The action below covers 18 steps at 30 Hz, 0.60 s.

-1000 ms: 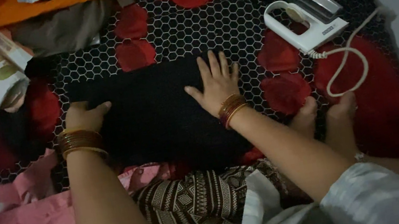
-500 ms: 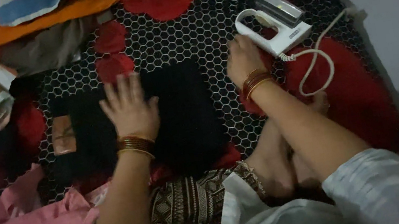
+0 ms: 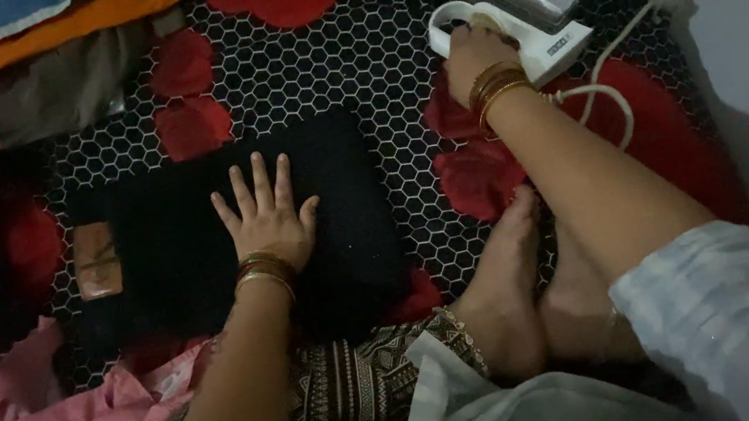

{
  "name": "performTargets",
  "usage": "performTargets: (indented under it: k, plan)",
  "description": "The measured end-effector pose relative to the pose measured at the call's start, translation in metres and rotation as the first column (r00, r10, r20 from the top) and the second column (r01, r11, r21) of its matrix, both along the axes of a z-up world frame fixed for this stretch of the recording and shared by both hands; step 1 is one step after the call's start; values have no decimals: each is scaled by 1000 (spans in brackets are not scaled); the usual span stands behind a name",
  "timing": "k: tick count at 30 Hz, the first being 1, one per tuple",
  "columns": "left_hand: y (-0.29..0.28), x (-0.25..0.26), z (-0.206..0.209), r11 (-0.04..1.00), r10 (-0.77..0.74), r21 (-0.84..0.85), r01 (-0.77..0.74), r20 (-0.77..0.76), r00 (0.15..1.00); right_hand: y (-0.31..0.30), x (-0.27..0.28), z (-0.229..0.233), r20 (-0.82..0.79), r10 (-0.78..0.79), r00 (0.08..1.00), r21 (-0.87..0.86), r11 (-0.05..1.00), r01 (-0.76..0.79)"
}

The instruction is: The person irons a black garment on a bed using a white electric iron. They repeatedly smooth the fabric, fold sections, and reposition the garment to iron different areas.

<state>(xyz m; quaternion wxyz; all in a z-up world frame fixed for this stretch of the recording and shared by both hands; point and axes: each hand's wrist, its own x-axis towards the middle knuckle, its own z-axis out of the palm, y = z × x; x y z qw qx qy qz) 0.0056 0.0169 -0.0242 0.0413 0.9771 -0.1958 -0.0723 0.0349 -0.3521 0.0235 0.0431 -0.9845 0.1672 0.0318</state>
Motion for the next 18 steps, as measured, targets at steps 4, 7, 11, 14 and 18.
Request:
performTargets:
  k: [4,7,11,14,18]
  plan:
    - [1,1,0,1000,-3,1,3,12,1000,28,-4,56,276,-7,961,186,981,-47]
    - [1,1,1,999,-1,-37,2,40,999,58,-16,93,279,-163,946,563,826,-23]
    - [12,11,4,939,133,-325,-111,46,990,131,-31,97,26,-163,986,778,622,82]
    - [39,21,7,874,440,-304,-379,164,883,182,-54,69,-221,-114,969,770,590,245]
    - [96,46,26,788,615,-144,-599,132,778,219,-81,29,195,34,980,501,855,-129]
